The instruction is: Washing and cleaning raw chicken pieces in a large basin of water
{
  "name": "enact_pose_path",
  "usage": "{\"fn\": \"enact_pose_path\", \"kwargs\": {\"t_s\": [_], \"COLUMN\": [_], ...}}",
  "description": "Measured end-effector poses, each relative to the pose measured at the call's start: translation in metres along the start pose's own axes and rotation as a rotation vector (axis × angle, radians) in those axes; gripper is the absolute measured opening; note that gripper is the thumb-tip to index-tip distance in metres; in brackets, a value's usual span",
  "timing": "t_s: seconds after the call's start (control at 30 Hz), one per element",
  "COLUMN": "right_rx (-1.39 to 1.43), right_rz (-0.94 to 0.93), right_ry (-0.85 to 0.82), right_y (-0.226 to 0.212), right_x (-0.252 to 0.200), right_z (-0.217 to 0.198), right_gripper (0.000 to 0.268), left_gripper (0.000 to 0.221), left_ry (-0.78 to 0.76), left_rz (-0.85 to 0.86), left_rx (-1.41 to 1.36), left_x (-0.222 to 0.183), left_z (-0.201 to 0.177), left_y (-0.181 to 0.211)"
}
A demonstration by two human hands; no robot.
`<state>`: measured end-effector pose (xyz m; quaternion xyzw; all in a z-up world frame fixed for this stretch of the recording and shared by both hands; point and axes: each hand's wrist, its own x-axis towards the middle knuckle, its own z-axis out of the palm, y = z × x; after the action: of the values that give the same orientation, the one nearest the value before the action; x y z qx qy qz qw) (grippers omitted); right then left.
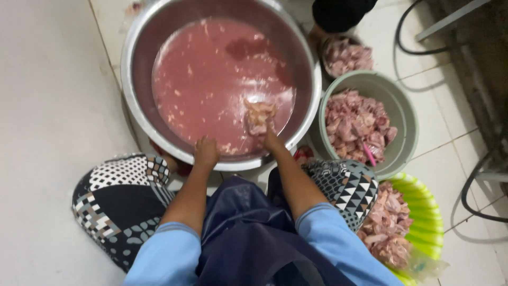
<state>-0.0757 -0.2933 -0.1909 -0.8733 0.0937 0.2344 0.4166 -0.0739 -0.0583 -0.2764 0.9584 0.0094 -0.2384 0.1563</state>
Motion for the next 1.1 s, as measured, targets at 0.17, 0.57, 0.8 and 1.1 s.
{"fn": "enact_pose_path", "kwargs": {"t_s": [0.17,0.57,0.8,1.1], "right_rx": [-0.061,-0.643,-0.68,-0.447], "right_rz": [0.121,-0.104,0.055,0.252], "right_ry": [0.041,0.237,-0.016,-0.109], "right_y": [0.085,0.058,0.046,0.055], "right_x": [0.088,0.176,0.208,0.192], "right_z": [0.016,-0.02,-0.016,-0.016], "right_gripper": [0.083,0.053,0.068,0.062], "left_gripper": [0.032,0.033,0.029,0.024], "left_ry": [0.366,0.369,0.386,0.406], "left_rz": [0.277,0.407,0.391,0.382], "left_rx": [0.069,0.106,0.087,0.091], "left_x": [-0.01,-0.017,-0.023,-0.023], "left_z": [0.009,-0.007,-0.007,-0.006], "left_y": [-0.002,0.001,0.005,0.005]}}
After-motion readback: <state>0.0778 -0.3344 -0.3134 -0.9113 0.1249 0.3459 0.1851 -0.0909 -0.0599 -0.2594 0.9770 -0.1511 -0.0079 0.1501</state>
